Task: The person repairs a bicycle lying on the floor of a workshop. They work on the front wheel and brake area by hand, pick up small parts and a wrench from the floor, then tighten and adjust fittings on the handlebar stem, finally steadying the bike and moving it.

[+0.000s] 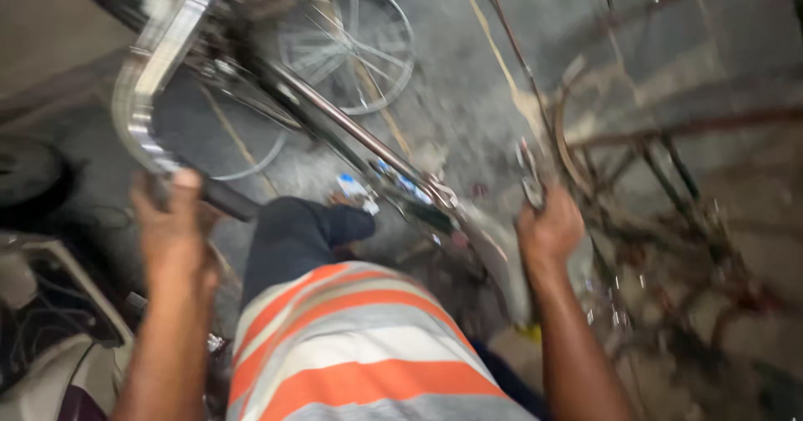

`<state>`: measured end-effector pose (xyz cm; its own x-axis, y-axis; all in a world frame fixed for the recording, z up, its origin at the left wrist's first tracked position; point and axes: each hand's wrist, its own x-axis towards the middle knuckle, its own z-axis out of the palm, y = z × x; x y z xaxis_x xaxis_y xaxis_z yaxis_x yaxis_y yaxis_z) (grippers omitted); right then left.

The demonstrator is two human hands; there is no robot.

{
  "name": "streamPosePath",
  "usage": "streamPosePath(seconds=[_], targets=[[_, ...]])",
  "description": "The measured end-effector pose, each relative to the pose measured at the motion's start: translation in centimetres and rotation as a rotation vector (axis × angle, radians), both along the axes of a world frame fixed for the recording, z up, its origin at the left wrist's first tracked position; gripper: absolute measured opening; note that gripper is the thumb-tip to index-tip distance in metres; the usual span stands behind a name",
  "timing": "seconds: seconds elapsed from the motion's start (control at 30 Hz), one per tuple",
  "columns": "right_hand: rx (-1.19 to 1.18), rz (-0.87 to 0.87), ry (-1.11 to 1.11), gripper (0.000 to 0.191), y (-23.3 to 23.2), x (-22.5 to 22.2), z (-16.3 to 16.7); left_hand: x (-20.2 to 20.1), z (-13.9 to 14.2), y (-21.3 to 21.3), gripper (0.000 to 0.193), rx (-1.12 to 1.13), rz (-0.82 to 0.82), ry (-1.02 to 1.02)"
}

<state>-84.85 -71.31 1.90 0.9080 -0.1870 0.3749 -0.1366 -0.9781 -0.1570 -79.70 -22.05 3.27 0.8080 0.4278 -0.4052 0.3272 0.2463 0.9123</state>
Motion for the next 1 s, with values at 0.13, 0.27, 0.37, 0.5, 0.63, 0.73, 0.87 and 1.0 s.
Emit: streamPosePath(seconds=[0.13, 0.27, 0.37, 0.5, 0.63, 0.73, 0.87, 1.0], targets=[[0.06, 0.009, -0.056, 0.029, 1.0, 0.0, 0.5, 1.1, 0.5, 0.5, 0.072, -0.122, -0.049, -0.054], [0.056, -0.004, -0.022, 0.03, 1.2, 0.5, 0.9, 2.2, 2.2, -0.8, 0.077, 0.038, -0.038, 0.16], [0.039, -0.007, 0.025, 0.031, 1.0, 0.5, 1.0, 2.3, 3.1, -1.4, 0.076, 0.041, -0.029, 0.266], [0.026, 0.019, 0.014, 0.035, 0.9, 0.3, 0.9, 2.6, 2.4, -0.9, 0.066, -0.035, -0.058, 0.162], [0.019, 0.024, 0.0, 0.037, 1.0, 0.2, 0.9, 3.1, 0.8, -0.4, 0.048, 0.042, -0.071, 0.089], [0.014, 0.03, 0.005, 0.035, 1.0, 0.4, 1.1, 3.3, 0.4, -0.8, 0.043, 0.038, -0.053, 0.023], [0.028, 0.014, 0.016, 0.038, 0.7, 0.6, 0.9, 3.5, 1.8, -2.0, 0.048, 0.038, -0.005, 0.011], [0.031, 0.033, -0.009, 0.036, 0.1, 0.2, 0.4, 3.5, 3.6, -3.0, 0.049, 0.114, 0.016, 0.182]])
